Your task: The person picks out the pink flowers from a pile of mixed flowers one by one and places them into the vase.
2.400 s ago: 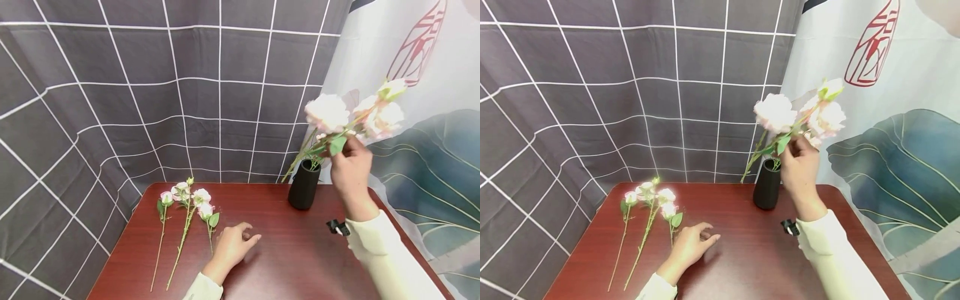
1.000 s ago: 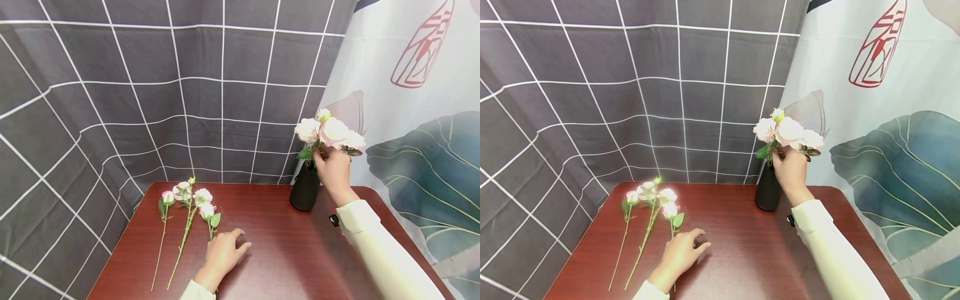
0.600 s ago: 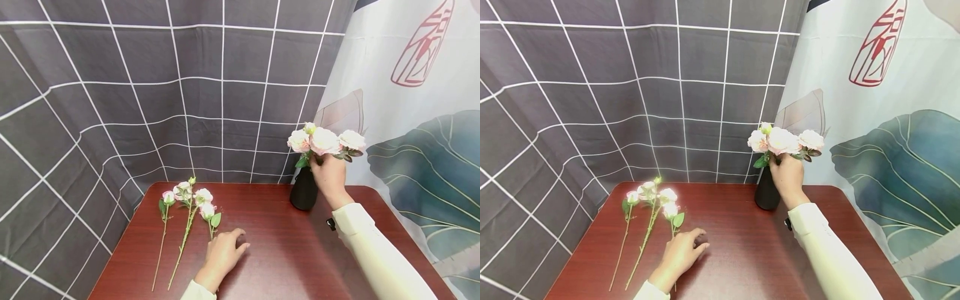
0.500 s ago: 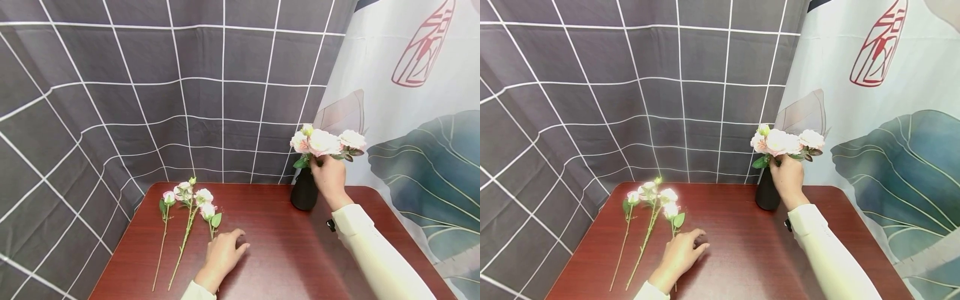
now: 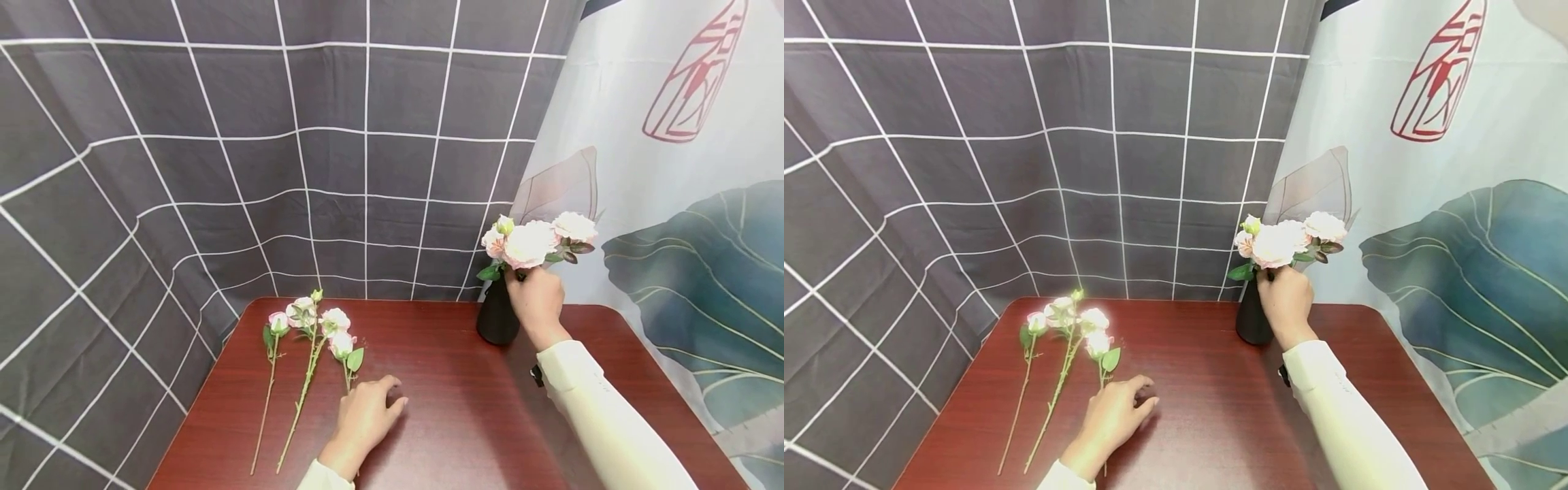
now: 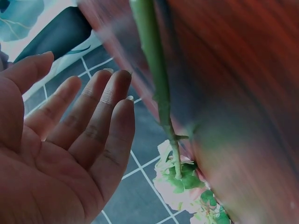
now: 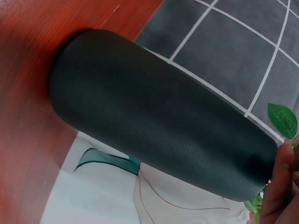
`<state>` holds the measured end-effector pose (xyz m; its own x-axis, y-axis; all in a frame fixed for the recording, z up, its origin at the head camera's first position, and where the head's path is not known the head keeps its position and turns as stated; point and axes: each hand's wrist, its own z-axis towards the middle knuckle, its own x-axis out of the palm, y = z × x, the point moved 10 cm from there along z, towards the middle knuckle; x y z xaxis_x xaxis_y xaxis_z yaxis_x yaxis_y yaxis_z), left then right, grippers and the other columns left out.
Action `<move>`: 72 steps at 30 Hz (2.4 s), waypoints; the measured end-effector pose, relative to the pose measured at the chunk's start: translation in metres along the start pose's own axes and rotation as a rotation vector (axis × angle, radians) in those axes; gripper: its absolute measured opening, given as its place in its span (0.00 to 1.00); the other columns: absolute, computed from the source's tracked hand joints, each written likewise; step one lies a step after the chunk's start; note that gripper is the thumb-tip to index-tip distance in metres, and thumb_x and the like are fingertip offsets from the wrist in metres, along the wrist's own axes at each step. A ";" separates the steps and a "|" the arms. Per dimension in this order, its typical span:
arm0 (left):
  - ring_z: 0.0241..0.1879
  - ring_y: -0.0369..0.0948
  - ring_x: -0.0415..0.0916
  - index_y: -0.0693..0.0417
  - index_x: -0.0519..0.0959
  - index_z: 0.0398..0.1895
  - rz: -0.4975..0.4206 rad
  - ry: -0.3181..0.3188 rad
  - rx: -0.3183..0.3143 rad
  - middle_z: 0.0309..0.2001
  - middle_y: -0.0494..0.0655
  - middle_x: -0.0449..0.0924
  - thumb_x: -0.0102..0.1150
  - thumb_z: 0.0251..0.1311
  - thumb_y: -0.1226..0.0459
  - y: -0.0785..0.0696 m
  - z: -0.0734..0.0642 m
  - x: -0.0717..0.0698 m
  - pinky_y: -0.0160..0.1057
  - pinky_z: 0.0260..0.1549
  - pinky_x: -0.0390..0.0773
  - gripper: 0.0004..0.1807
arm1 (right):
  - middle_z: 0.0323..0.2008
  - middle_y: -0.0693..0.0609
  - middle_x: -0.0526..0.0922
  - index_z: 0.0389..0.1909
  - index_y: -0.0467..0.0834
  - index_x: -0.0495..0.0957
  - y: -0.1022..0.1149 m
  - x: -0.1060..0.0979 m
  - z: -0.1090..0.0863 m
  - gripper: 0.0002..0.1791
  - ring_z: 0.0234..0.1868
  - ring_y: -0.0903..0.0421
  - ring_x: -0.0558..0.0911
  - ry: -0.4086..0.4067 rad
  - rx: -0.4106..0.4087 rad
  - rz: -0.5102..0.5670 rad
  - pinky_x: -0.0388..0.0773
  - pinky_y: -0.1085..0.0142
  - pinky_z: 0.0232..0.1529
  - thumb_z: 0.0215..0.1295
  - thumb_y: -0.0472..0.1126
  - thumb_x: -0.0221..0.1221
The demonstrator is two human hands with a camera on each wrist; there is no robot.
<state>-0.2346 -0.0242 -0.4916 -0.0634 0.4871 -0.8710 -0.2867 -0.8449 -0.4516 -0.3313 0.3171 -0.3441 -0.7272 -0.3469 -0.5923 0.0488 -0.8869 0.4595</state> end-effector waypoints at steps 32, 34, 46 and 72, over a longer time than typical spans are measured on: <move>0.32 0.58 0.91 0.52 0.80 0.18 0.139 0.074 -0.339 0.32 0.59 0.92 0.80 0.63 0.50 0.079 0.000 -0.021 0.60 0.30 0.88 0.24 | 0.40 0.38 0.82 0.41 0.38 0.80 -0.018 -0.002 -0.050 0.09 0.41 0.40 0.84 -0.032 0.092 0.165 0.75 0.44 0.39 0.73 0.41 0.63; 0.32 0.59 0.91 0.53 0.81 0.19 0.127 0.077 -0.337 0.32 0.59 0.91 0.80 0.63 0.51 0.080 -0.001 -0.019 0.61 0.30 0.88 0.22 | 0.41 0.40 0.80 0.44 0.38 0.80 -0.019 0.000 -0.062 0.09 0.40 0.45 0.82 -0.018 0.126 0.180 0.74 0.49 0.40 0.74 0.41 0.63; 0.28 0.58 0.89 0.50 0.81 0.18 0.149 0.022 -0.256 0.28 0.56 0.90 0.75 0.58 0.54 0.122 0.017 0.034 0.57 0.25 0.84 0.17 | 0.40 0.45 0.89 0.44 0.42 0.84 0.006 0.050 -0.143 0.05 0.33 0.70 0.78 0.371 0.243 0.349 0.73 0.80 0.39 0.71 0.35 0.65; 0.17 0.27 0.74 0.52 0.84 0.29 -0.317 -0.069 0.022 0.18 0.38 0.82 0.72 0.76 0.63 0.045 0.021 -0.020 0.33 0.19 0.76 0.13 | 0.36 0.41 0.91 0.53 0.36 0.89 0.071 0.093 -0.193 0.10 0.30 0.63 0.82 0.828 0.219 0.619 0.78 0.71 0.33 0.78 0.37 0.68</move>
<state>-0.2662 -0.0671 -0.4903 -0.0319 0.7397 -0.6722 -0.3231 -0.6441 -0.6934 -0.2634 0.1627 -0.4944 0.0803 -0.8930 -0.4429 0.0670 -0.4385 0.8962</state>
